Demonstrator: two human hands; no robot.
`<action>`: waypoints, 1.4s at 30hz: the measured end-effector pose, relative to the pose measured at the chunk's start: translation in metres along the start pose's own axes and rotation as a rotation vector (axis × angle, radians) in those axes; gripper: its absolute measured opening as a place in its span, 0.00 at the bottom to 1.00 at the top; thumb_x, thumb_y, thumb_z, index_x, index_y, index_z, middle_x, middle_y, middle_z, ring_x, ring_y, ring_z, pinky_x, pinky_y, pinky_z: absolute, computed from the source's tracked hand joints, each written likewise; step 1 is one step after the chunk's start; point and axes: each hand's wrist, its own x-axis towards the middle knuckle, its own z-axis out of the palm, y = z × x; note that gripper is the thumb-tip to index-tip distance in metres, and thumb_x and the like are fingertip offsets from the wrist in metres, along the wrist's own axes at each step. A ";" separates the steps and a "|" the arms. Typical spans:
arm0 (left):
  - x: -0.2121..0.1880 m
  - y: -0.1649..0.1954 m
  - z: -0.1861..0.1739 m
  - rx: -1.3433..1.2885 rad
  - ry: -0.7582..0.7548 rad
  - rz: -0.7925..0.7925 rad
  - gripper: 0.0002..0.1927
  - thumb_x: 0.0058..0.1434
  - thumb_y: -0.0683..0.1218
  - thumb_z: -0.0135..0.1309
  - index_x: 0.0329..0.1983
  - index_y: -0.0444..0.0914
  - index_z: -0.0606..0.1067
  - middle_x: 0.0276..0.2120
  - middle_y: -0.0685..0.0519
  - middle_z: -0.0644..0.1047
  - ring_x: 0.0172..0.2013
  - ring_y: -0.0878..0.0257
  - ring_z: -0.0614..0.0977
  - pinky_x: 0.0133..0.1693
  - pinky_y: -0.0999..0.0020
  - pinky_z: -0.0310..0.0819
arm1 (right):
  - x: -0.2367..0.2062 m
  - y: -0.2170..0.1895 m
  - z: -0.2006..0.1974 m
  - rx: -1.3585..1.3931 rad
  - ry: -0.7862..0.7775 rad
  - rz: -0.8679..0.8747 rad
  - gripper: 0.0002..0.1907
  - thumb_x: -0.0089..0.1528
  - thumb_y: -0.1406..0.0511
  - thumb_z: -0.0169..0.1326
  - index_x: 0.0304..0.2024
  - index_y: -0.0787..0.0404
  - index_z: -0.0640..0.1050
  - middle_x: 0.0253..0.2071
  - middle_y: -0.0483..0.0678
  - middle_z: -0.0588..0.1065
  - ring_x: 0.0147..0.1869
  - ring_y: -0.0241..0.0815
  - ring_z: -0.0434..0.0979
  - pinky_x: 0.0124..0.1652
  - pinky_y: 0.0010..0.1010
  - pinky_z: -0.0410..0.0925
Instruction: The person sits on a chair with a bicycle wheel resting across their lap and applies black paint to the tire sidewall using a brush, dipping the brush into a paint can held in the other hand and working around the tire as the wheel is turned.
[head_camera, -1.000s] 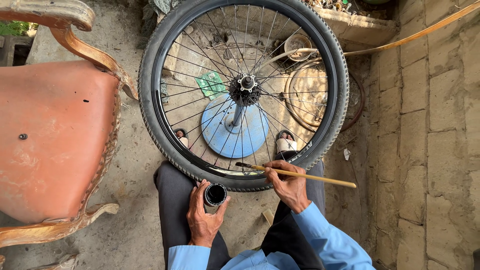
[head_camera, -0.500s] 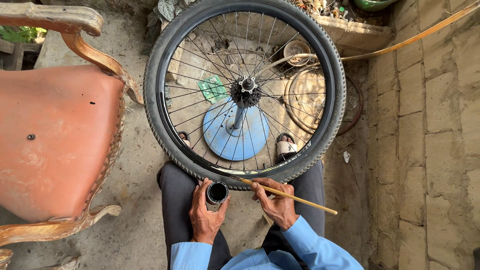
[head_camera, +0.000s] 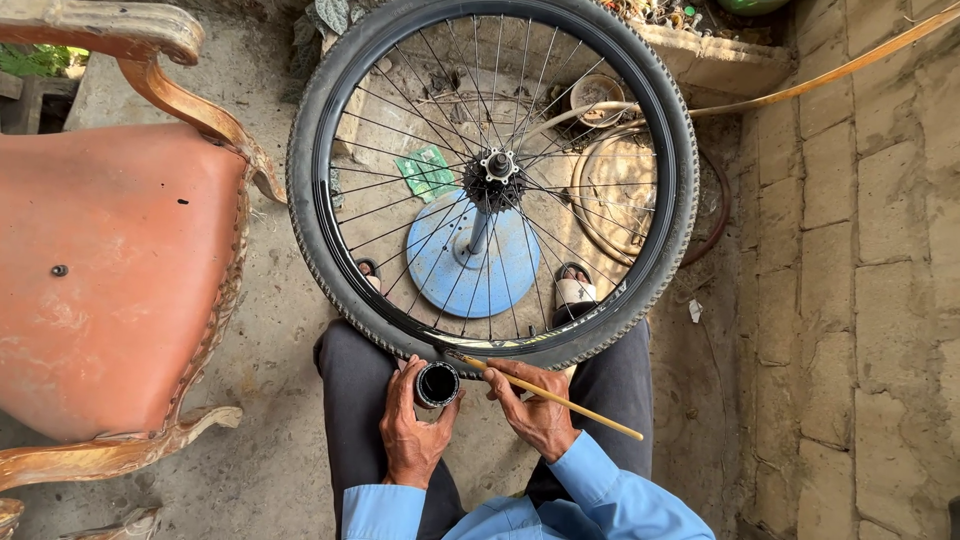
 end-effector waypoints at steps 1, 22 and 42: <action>0.000 0.000 0.000 -0.001 0.001 0.002 0.38 0.48 0.49 0.73 0.59 0.33 0.71 0.57 0.41 0.77 0.59 0.45 0.79 0.63 0.51 0.70 | -0.001 0.001 -0.001 -0.006 -0.001 0.000 0.14 0.63 0.65 0.60 0.47 0.68 0.83 0.33 0.54 0.85 0.31 0.38 0.88 0.29 0.26 0.80; 0.001 0.002 0.000 0.011 -0.003 0.030 0.36 0.49 0.48 0.73 0.59 0.32 0.71 0.56 0.40 0.77 0.58 0.45 0.79 0.62 0.51 0.72 | -0.010 -0.002 0.003 -0.050 0.102 -0.077 0.12 0.63 0.65 0.61 0.46 0.67 0.84 0.32 0.53 0.85 0.30 0.37 0.87 0.26 0.25 0.79; 0.000 0.001 0.001 0.008 -0.007 0.024 0.37 0.48 0.48 0.73 0.59 0.33 0.71 0.57 0.40 0.77 0.59 0.45 0.79 0.63 0.51 0.71 | -0.017 0.005 0.000 -0.054 0.120 -0.095 0.12 0.63 0.66 0.61 0.46 0.67 0.84 0.32 0.53 0.85 0.31 0.37 0.88 0.26 0.24 0.79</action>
